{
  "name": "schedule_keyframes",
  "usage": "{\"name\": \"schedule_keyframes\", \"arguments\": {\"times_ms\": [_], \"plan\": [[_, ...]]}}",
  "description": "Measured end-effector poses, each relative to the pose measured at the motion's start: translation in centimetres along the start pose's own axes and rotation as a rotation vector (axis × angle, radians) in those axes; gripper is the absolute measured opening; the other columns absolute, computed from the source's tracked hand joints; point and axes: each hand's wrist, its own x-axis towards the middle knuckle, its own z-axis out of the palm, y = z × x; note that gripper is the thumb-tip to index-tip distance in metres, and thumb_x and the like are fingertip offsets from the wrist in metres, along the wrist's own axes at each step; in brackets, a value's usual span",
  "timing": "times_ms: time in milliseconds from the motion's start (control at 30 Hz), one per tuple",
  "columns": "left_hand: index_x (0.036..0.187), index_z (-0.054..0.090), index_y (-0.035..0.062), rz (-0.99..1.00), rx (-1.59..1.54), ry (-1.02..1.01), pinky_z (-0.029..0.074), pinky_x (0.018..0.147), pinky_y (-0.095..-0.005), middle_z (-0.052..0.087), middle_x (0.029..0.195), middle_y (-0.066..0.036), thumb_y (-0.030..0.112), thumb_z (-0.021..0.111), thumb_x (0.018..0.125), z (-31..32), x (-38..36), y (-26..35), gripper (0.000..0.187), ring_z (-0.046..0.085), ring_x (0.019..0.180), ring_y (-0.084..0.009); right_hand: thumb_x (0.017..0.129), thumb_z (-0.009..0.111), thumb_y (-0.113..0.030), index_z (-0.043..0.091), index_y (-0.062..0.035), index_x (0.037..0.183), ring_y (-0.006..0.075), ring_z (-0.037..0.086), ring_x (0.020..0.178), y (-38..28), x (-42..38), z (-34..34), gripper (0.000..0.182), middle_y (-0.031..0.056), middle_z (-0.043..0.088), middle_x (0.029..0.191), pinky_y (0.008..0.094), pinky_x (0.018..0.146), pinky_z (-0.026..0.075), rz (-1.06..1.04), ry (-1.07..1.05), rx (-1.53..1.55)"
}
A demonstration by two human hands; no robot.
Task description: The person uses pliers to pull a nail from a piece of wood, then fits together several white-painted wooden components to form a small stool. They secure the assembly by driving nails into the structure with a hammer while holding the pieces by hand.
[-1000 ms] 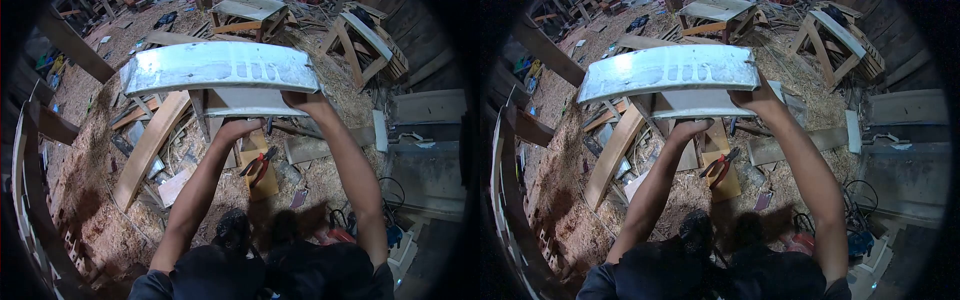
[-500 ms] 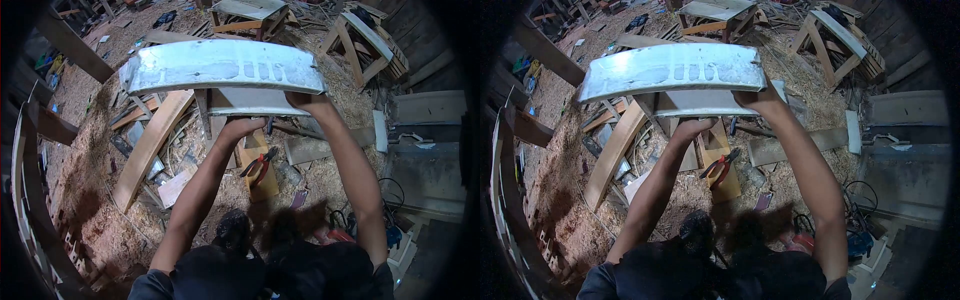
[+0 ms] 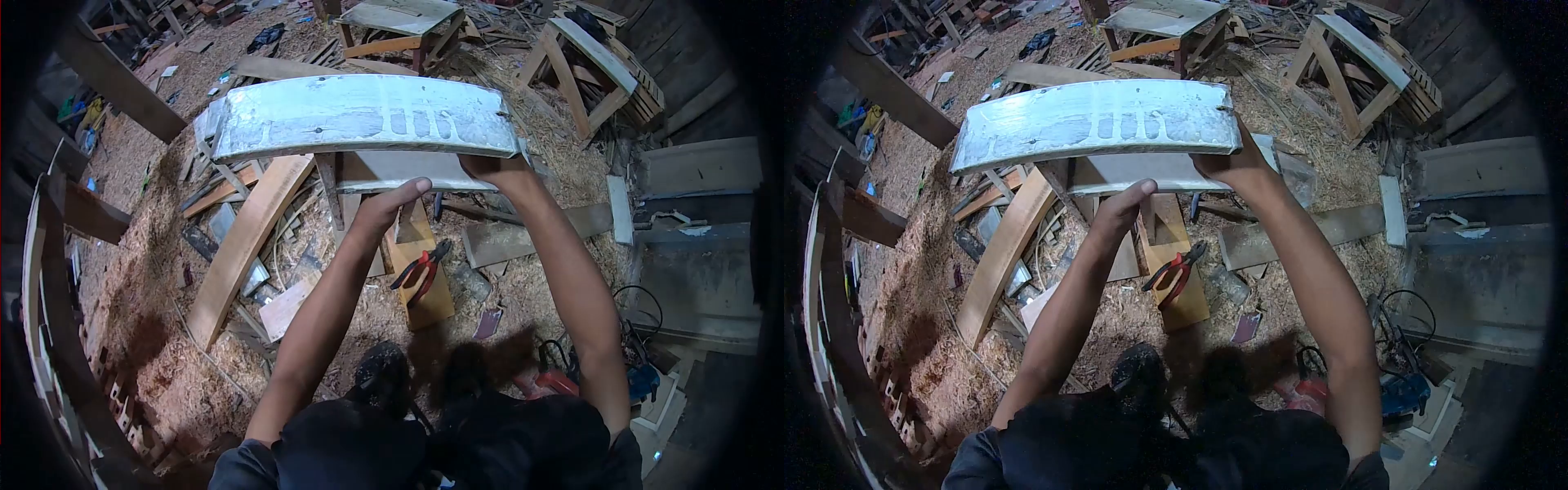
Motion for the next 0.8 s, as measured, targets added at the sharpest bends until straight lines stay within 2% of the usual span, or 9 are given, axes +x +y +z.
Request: {"name": "schedule_keyframes", "arguments": {"times_ms": [100, 167, 300, 367, 467, 600, 700, 733, 800], "plan": [[0.129, 0.051, -0.0041, -0.052, 0.143, 0.0, 0.029, 0.108, -0.0367, 0.052, 0.13, -0.017, 0.039, 0.067, 0.083, 0.9, -1.0, 2.0, 0.065, 0.046, 0.124, -0.0268, 0.079, 0.064, -0.013, 0.061, -0.0064, 0.11, 0.0303, 0.061, 0.101, -0.1, -0.2, 0.4, 0.032, 0.0132, 0.066, 0.106, 0.0385, 0.091, 0.047, -0.013, 0.05, 0.002], [0.128, 0.051, -0.0024, 0.068, 0.118, 0.013, 0.035, 0.103, -0.034, 0.055, 0.125, -0.014, 0.037, 0.073, 0.079, 1.1, -0.9, 2.1, 0.067, 0.05, 0.118, -0.0238, 0.079, 0.063, -0.012, 0.062, -0.0065, 0.107, 0.0312, 0.061, 0.101, -0.8, -0.4, 0.1, 0.029, 0.0135, 0.065, 0.107, 0.0387, 0.091, 0.047, -0.151, 0.11, -0.106], [0.128, 0.051, -0.0009, 0.184, 0.098, 0.023, 0.038, 0.102, -0.0328, 0.056, 0.124, -0.012, 0.033, 0.076, 0.078, 2.2, -1.0, 2.4, 0.065, 0.052, 0.115, -0.0221, 0.082, 0.057, -0.012, 0.061, -0.0043, 0.109, 0.0339, 0.059, 0.102, -1.0, -0.8, 0.0, 0.029, 0.0168, 0.064, 0.107, 0.0424, 0.091, 0.046, -0.117, 0.016, -0.349], [0.129, 0.051, -0.0021, 0.169, 0.11, -0.052, 0.034, 0.106, -0.0358, 0.053, 0.128, -0.015, 0.036, 0.072, 0.081, 2.7, -0.9, 2.6, 0.065, 0.048, 0.121, -0.0245, 0.086, 0.052, -0.013, 0.058, -0.0021, 0.115, 0.0363, 0.058, 0.103, -1.6, -1.3, 0.2, 0.031, 0.0187, 0.062, 0.11, 0.0453, 0.093, 0.043, -0.005, -0.048, -0.273], [0.129, 0.05, -0.0043, 0.042, 0.17, -0.086, 0.034, 0.106, -0.0346, 0.053, 0.129, -0.015, 0.041, 0.071, 0.081, 2.5, -1.0, 2.9, 0.069, 0.048, 0.123, -0.0237, 0.087, 0.052, -0.014, 0.058, -0.0021, 0.117, 0.0373, 0.057, 0.105, -1.5, -2.0, 0.2, 0.033, 0.0204, 0.061, 0.111, 0.0462, 0.094, 0.042, -0.102, 0.031, -0.342], [0.127, 0.051, -0.0048, 0.144, -0.034, -0.155, 0.038, 0.103, -0.0306, 0.055, 0.126, -0.014, 0.033, 0.077, 0.079, 3.3, 1.3, 0.3, 0.067, 0.052, 0.117, -0.0203, 0.089, 0.051, -0.017, 0.058, -0.0016, 0.119, 0.038, 0.055, 0.11, 0.0, -1.9, 0.3, 0.034, 0.0216, 0.06, 0.116, 0.0462, 0.097, 0.04, 0.05, -0.017, -0.36], [0.129, 0.051, -0.0025, 0.093, -0.069, -0.176, 0.037, 0.104, -0.0298, 0.056, 0.126, -0.013, 0.037, 0.075, 0.08, 4.8, 0.3, 2.1, 0.068, 0.051, 0.118, -0.0193, 0.091, 0.053, -0.023, 0.058, -0.001, 0.119, 0.0375, 0.053, 0.114, 1.6, -1.5, 0.3, 0.036, 0.0209, 0.059, 0.119, 0.0448, 0.098, 0.039, 0.168, -0.087, -0.341], [0.129, 0.052, -0.0002, 0.27, -0.01, -0.322, 0.037, 0.103, -0.0301, 0.056, 0.125, -0.012, 0.043, 0.072, 0.081, 5.3, 0.9, 2.3, 0.067, 0.051, 0.118, -0.0196, 0.091, 0.054, -0.025, 0.058, -0.001, 0.12, 0.0371, 0.053, 0.115, 0.3, -1.2, -0.1, 0.038, 0.0204, 0.059, 0.12, 0.0441, 0.099, 0.039, 0.21, -0.079, -0.314], [0.129, 0.053, 0.0008, 0.158, 0.158, -0.292, 0.037, 0.103, -0.0309, 0.055, 0.128, -0.013, 0.047, 0.071, 0.08, 5.1, 1.0, 2.5, 0.07, 0.05, 0.119, -0.0207, 0.091, 0.057, -0.037, 0.057, -0.0014, 0.122, 0.0354, 0.052, 0.119, -2.4, -0.9, -0.8, 0.047, 0.0194, 0.058, 0.125, 0.0406, 0.101, 0.037, 0.336, -0.053, -0.251]]}}
